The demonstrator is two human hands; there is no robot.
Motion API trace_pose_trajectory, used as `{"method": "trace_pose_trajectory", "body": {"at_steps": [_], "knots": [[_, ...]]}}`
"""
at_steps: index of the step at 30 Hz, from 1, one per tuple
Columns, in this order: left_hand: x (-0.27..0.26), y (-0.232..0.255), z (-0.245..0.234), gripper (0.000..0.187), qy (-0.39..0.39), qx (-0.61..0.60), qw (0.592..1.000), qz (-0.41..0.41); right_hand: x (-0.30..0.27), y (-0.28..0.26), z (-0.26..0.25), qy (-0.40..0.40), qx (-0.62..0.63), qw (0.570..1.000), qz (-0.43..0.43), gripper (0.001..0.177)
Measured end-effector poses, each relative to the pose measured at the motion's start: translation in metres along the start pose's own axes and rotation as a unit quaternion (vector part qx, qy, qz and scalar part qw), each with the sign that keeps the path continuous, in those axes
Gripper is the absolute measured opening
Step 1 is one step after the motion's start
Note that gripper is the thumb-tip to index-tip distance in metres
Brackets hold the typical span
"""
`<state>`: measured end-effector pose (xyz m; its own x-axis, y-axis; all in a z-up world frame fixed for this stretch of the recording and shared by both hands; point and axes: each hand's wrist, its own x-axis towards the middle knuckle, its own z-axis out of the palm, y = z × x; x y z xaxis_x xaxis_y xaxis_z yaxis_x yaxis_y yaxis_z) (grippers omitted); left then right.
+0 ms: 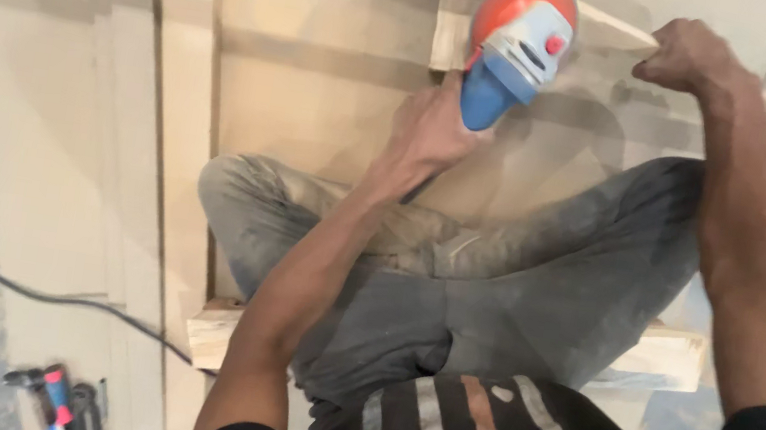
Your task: The person sits on the floor and uses an electric sander to smooth a long wooden plank. The person holds the plank with one hand and moves the sander along its length with the other, then sets the plank down.
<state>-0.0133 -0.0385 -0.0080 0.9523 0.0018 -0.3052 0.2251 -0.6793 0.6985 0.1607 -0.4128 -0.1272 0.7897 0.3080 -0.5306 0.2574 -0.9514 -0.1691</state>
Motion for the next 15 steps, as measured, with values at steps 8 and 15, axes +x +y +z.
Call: {"method": "trace_pose_trajectory", "body": {"at_steps": [8,15], "knots": [[0.021,-0.095,-0.112,0.067,0.157,-0.071,0.985,-0.008,0.004,0.015,-0.002,-0.010,0.037,0.999,0.010,0.041],[0.034,-0.160,-0.241,0.019,0.293,-0.223,0.929,-0.035,0.003,0.018,-0.003,-0.040,0.072,0.996,0.030,0.044]]}}
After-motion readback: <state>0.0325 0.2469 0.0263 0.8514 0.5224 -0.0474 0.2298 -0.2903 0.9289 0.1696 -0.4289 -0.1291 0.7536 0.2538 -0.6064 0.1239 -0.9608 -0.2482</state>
